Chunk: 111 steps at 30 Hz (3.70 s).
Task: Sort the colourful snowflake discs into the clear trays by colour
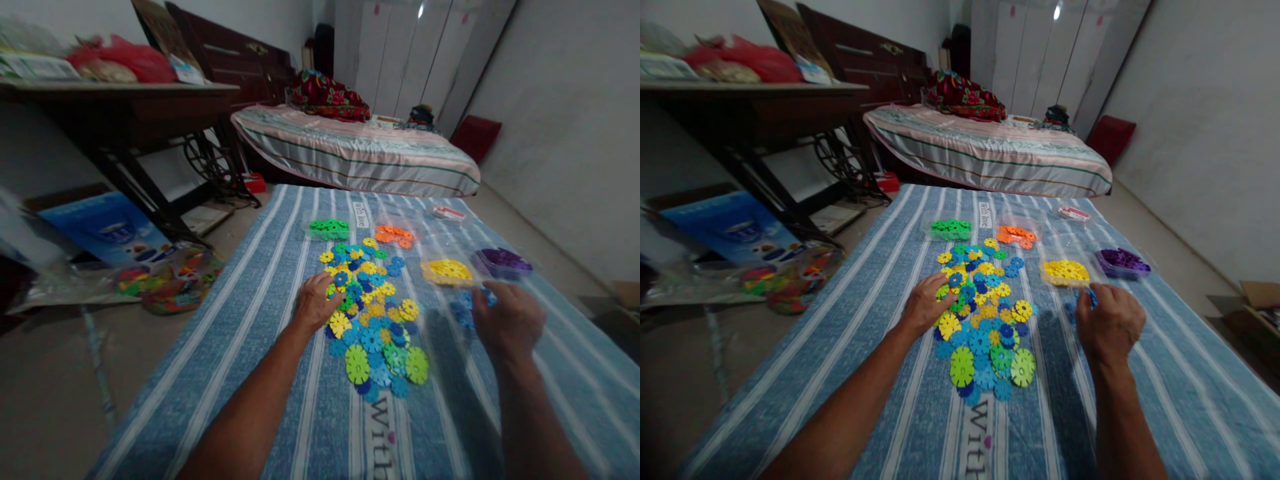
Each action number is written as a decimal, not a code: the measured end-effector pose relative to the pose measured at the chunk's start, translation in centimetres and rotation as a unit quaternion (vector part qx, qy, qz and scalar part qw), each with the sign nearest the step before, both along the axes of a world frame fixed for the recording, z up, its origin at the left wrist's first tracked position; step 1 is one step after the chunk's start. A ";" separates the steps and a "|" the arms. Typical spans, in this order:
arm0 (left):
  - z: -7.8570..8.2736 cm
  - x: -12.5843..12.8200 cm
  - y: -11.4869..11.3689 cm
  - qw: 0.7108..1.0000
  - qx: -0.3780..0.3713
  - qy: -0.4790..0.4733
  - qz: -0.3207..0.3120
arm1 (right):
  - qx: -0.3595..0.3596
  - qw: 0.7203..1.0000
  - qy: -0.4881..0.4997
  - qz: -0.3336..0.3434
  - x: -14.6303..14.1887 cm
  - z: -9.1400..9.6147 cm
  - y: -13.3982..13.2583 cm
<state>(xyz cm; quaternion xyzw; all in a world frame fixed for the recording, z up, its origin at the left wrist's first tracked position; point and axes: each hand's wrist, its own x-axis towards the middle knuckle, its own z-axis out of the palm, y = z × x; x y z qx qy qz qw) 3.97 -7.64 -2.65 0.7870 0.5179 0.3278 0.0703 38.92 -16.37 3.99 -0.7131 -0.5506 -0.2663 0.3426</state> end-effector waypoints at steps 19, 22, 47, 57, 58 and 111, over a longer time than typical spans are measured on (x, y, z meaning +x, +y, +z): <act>0.3 0.0 -0.3 1.000 -0.014 0.017 -0.006 | -0.339 0.899 -0.011 0.275 -16.0 -2.0 5.4; 0.3 0.0 -0.3 1.000 -0.015 0.012 -0.012 | -0.340 0.900 0.005 0.273 -16.3 -2.4 5.2; -0.1 -0.2 0.0 1.000 -0.006 -0.004 -0.021 | -0.319 0.906 -0.022 0.277 -15.2 -2.8 4.6; 0.0 -0.1 -0.1 1.000 -0.017 -0.001 -0.022 | -0.181 0.923 -0.006 0.339 -13.8 -3.5 4.4; 0.0 -0.1 -0.1 1.000 -0.020 0.002 -0.023 | -0.150 0.928 0.004 0.341 -13.3 -3.2 4.1; -0.2 0.2 -0.2 0.999 0.003 -0.037 -0.020 | -0.020 0.999 -0.033 0.003 -1.6 0.5 1.2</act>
